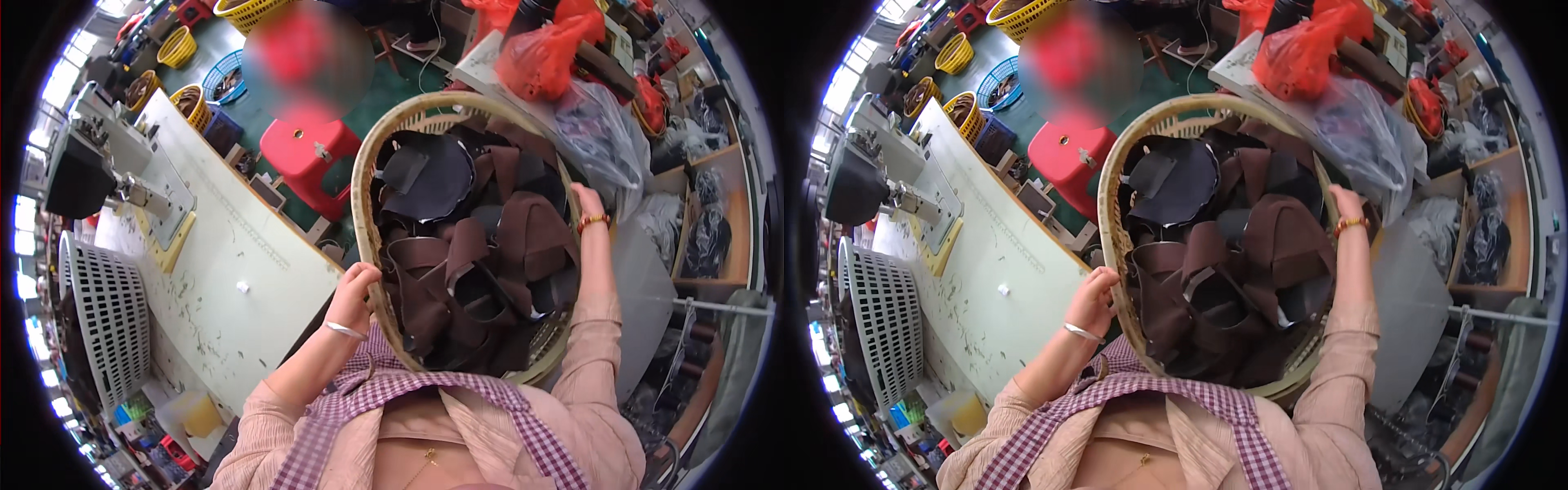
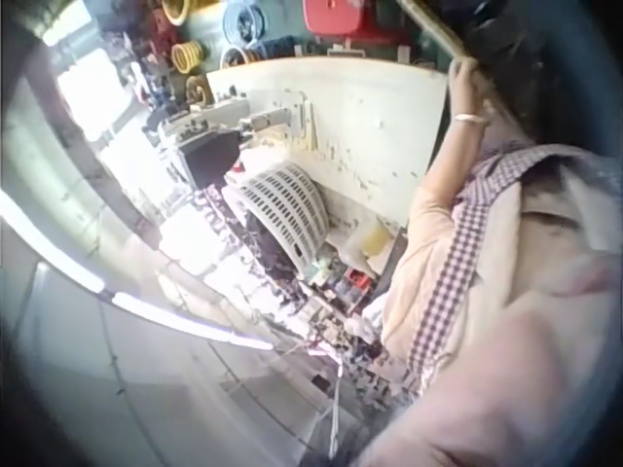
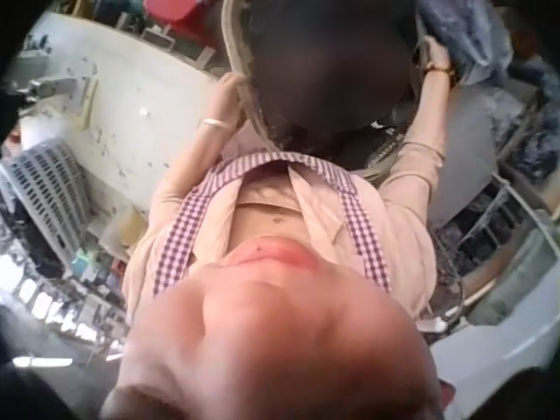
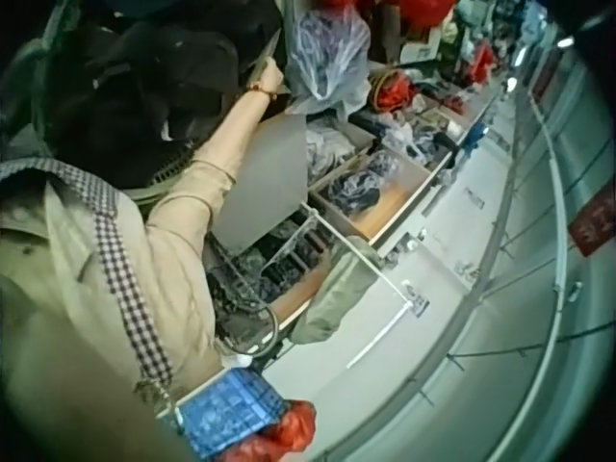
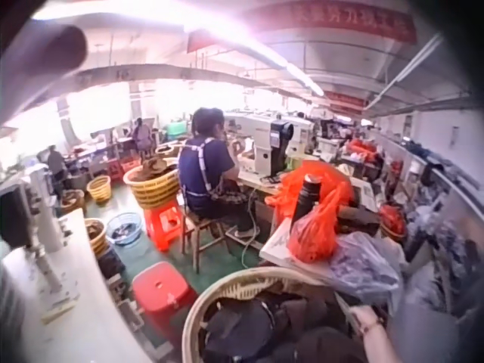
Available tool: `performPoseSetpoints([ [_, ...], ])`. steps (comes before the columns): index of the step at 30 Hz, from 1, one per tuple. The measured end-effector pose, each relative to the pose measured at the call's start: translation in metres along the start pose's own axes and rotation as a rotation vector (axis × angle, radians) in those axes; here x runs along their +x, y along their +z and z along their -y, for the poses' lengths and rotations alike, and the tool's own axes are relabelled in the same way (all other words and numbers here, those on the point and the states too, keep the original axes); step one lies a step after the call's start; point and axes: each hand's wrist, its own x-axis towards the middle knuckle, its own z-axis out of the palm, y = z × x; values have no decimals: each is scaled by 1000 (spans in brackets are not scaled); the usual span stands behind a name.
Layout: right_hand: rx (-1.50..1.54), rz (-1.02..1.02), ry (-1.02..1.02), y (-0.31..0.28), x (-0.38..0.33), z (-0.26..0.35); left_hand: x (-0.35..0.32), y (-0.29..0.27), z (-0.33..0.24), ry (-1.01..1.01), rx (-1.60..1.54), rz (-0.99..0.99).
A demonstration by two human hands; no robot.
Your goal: The person clears items from a workbench, carries baskets filled with cut shoe upper components to the workstation, and places the components onto the table, folding and sorting them by hand.
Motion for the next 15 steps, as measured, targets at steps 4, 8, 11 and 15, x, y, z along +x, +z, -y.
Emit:
performPoseSetpoints([
  [4, 69, -42, 5, 8, -38, 49, -68, -4, 5, 39, 5, 103],
  [8, 126, 74, -14, -27, -25, 89, -127, -1, -3, 112, 84, 136],
  [11, 4, 161, -83, -49, 5, 138, -167, -13, -2, 172, 118, 276],
  [15, 80, 435, -175, -115, 44, 212, -203, -52, 17, 388, 171, 448],
])
